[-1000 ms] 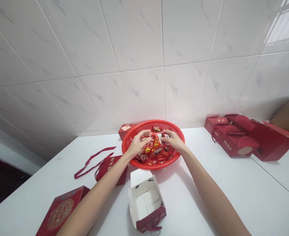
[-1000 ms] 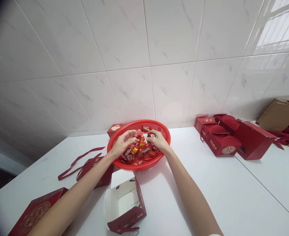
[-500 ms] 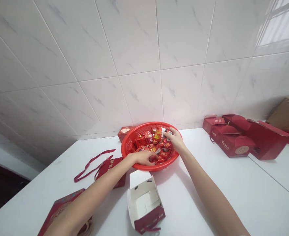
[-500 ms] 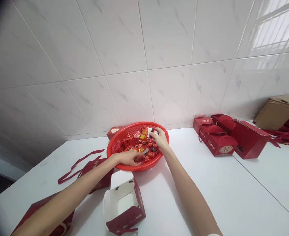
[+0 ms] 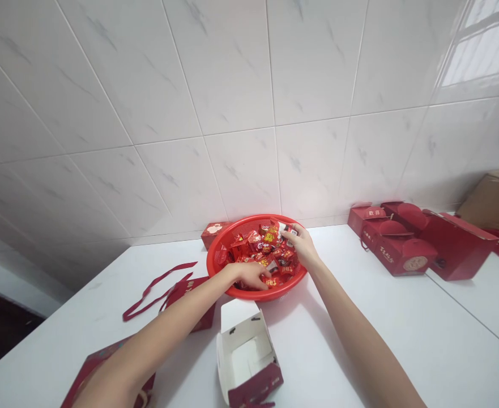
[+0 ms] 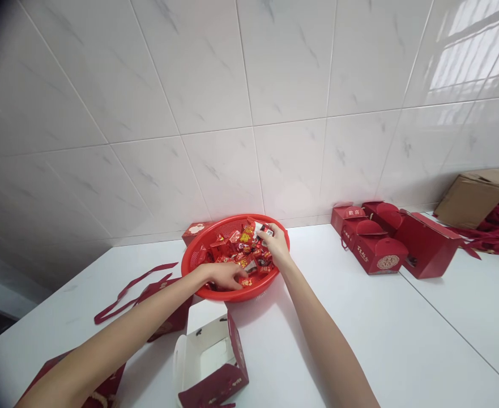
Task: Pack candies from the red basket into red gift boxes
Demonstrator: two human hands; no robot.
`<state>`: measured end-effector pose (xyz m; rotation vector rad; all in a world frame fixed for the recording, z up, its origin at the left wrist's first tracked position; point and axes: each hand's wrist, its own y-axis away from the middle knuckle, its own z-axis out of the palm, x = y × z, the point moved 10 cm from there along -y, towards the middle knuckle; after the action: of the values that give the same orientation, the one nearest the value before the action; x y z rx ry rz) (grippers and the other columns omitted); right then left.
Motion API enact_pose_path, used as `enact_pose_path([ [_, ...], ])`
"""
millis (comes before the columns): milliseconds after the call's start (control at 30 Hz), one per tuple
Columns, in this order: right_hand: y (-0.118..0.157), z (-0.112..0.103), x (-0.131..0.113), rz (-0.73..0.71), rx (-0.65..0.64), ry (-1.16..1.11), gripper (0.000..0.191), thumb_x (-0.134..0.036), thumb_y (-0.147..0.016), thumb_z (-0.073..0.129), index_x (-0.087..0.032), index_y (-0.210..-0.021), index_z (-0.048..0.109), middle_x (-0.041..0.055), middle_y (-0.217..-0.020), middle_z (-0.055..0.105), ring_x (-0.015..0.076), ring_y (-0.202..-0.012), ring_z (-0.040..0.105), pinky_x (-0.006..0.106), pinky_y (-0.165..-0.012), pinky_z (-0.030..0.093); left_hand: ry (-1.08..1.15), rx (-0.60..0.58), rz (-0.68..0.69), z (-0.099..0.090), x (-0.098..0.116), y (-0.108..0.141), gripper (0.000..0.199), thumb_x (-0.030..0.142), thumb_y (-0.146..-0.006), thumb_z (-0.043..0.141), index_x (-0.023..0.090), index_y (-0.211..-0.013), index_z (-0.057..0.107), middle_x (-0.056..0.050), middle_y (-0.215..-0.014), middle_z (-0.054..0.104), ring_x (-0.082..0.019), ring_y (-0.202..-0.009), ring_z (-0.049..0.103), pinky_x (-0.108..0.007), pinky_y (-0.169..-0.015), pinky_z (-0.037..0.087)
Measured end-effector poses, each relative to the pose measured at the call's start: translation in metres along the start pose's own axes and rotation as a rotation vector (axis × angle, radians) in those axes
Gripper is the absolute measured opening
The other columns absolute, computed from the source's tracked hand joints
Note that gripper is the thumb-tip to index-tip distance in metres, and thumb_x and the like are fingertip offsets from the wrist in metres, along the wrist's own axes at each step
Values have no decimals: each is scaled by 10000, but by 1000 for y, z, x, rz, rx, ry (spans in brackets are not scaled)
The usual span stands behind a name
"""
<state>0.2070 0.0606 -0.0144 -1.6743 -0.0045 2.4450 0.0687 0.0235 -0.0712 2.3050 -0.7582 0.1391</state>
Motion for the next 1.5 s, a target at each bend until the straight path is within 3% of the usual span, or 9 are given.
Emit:
enact_pose_path([
  [167,0,1,0,-4,-21,16,366,-410,-566,801,-219,-838,650,4,-806,723,207,-729,658,321,-658,537,111,-30,8,2,-11,3,418,349,-733,656,259,-1133,741,-1,-832,703,-145,-694,589,-193,-586,422],
  [333,0,2,1,-17,-41,38,392,-419,-585,782,-217,-897,659,15,-852,736,225,-782,673,332,-691,546,191,-54,31,4,-15,2,479,294,-692,664,210,-1158,734,13,-698,662,-145,-598,548,-217,-531,396],
  [600,0,0,3,21,-25,46,380,-400,-563,792,-219,-872,662,16,-889,721,219,-792,659,318,-666,525,517,167,114,-23,-20,5,376,279,-721,621,153,-1054,742,-13,-833,710,-157,-765,600,-219,-638,430],
  [767,0,1,1,2,-26,58,361,-405,-564,793,-225,-840,648,8,-858,707,214,-770,659,329,-683,529,719,378,2,-40,-40,11,464,246,-715,579,158,-1152,709,-21,-889,703,-154,-737,577,-230,-594,423],
  [900,1,0,3,27,-32,57,385,-409,-554,803,-232,-855,640,5,-825,709,217,-731,662,331,-640,534,711,422,-50,-41,-49,10,471,224,-708,575,171,-1155,714,-24,-872,698,-158,-741,583,-227,-585,416],
  [1033,0,0,4,33,-24,56,401,-413,-543,809,-233,-858,637,2,-798,708,214,-716,661,328,-629,540,650,407,-12,-40,-46,8,520,185,-711,554,163,-1211,692,-22,-799,686,-161,-729,597,-229,-611,422],
  [1167,0,-1,5,27,-27,75,401,-429,-551,796,-233,-862,637,11,-840,722,222,-750,670,328,-642,547,518,384,-12,-38,-44,13,648,214,-724,587,173,-1371,565,-25,-819,705,-178,-722,618,-238,-604,433],
  [1333,-1,0,3,-1,-45,94,370,-415,-585,780,-222,-874,653,17,-853,725,224,-796,669,313,-661,536,234,171,80,-20,-34,20,499,293,-632,758,174,-1114,710,-37,-943,729,-217,-885,658,-236,-729,482],
  [1500,-2,-1,3,-8,-42,107,354,-412,-587,775,-228,-862,649,15,-868,726,227,-811,668,315,-660,527,166,77,77,-8,-33,24,516,271,-680,737,195,-1190,717,-35,-953,754,-207,-885,677,-230,-739,486],
])
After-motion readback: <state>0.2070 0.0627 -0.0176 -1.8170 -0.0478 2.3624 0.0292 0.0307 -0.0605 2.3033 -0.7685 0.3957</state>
